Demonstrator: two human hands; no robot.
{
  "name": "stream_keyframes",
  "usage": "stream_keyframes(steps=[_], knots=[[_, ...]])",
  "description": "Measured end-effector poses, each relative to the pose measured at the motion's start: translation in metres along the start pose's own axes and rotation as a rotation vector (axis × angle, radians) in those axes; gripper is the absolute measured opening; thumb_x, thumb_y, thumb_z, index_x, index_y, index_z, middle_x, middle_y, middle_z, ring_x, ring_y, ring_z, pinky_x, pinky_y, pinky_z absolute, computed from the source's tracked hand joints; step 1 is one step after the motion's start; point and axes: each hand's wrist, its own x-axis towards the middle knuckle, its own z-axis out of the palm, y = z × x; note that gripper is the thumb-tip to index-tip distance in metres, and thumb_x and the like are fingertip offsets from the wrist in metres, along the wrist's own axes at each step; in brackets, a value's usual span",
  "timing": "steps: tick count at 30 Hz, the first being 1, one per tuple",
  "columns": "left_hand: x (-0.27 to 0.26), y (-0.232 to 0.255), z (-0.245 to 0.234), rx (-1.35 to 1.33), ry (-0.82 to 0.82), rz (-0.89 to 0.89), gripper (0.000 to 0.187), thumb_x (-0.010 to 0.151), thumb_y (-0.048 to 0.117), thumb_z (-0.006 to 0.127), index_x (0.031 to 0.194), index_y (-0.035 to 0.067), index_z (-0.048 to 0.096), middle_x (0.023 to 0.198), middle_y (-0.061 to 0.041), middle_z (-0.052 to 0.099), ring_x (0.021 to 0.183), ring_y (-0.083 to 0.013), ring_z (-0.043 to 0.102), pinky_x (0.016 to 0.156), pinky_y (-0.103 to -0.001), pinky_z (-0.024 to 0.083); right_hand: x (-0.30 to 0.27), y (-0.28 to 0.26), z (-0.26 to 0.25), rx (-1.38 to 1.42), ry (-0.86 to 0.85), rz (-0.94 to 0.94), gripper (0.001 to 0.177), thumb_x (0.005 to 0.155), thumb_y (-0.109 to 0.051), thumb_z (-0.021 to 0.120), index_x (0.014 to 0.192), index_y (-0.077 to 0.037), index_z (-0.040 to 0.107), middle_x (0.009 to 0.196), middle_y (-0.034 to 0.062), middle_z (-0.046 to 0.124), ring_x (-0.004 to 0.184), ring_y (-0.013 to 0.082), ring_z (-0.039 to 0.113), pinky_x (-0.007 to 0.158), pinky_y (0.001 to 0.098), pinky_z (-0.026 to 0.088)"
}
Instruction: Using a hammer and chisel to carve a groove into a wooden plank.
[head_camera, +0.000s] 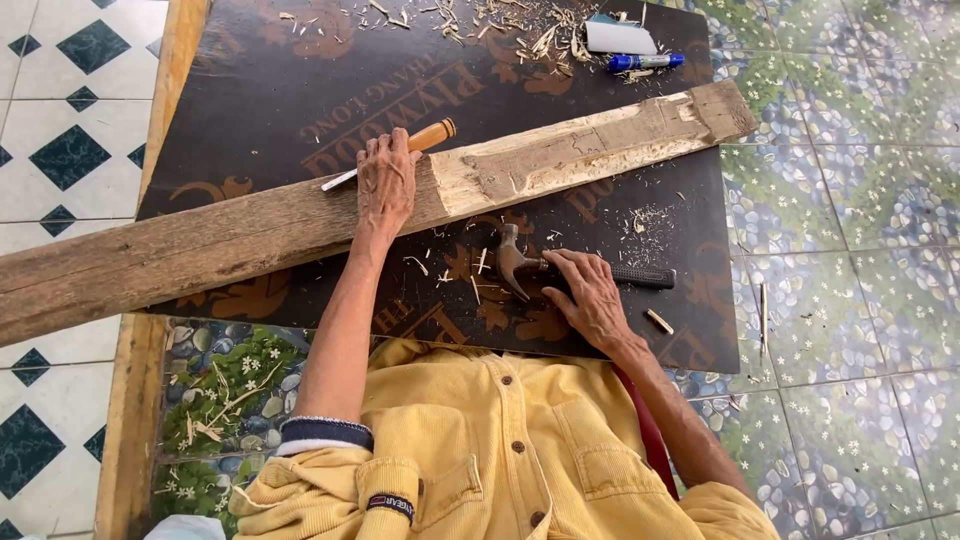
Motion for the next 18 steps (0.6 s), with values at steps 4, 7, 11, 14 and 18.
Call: stream_keyframes(steps=[4, 7, 11, 14, 18], knots=[[0.002, 0.002, -0.009, 0.043, 0.019, 0.002, 0.026, 0.111, 0.036, 0.049, 0.112, 0.01, 0.048, 0.102, -0.013, 0.063, 0.099, -0.0296, 0.064, 0.087, -0.042, 0.049, 0.005, 0.002, 0.011, -0.057, 0.084, -0.039, 0.047, 0.097, -0.026, 0.068, 0.142, -0.013, 0.059, 0.125, 0.0111, 0.064, 0.116, 0.0274, 0.059, 0.103, 0.0417, 0.044], [0.0, 0.0, -0.003, 0.013, -0.015, 0.002, 0.026, 0.111, 0.037, 0.048, 0.111, 0.011, 0.048, 0.1, -0.012, 0.061, 0.099, -0.0298, 0.064, 0.087, -0.042, 0.05, 0.003, 0.004, 0.013, -0.092, 0.064, -0.024, 0.046, 0.096, -0.026, 0.068, 0.14, -0.015, 0.06, 0.124, 0.0086, 0.063, 0.116, 0.0273, 0.059, 0.104, 0.0423, 0.044], [-0.003, 0.004, -0.007, -0.004, -0.033, -0.015, 0.025, 0.111, 0.035, 0.049, 0.11, 0.01, 0.048, 0.099, -0.013, 0.061, 0.099, -0.0307, 0.064, 0.087, -0.043, 0.05, -0.001, 0.003, 0.015, -0.12, 0.068, -0.031, 0.044, 0.098, -0.026, 0.066, 0.14, -0.015, 0.06, 0.124, 0.0083, 0.062, 0.117, 0.0268, 0.059, 0.103, 0.0414, 0.044], [0.005, 0.0, -0.006, 0.014, -0.027, -0.018, 0.025, 0.111, 0.036, 0.049, 0.11, 0.011, 0.048, 0.098, -0.011, 0.061, 0.098, -0.0294, 0.063, 0.086, -0.042, 0.05, 0.007, 0.005, 0.016, -0.133, 0.098, -0.051, 0.043, 0.098, -0.026, 0.066, 0.139, -0.015, 0.061, 0.123, 0.0078, 0.062, 0.117, 0.0264, 0.059, 0.103, 0.041, 0.044], [0.0, 0.004, -0.01, 0.02, -0.023, -0.012, 0.025, 0.111, 0.036, 0.049, 0.11, 0.011, 0.048, 0.097, -0.011, 0.06, 0.096, -0.0282, 0.063, 0.085, -0.04, 0.05, 0.002, 0.003, 0.016, -0.139, 0.094, -0.058, 0.043, 0.097, -0.025, 0.067, 0.139, -0.015, 0.061, 0.123, 0.0085, 0.063, 0.117, 0.0274, 0.059, 0.102, 0.042, 0.045]])
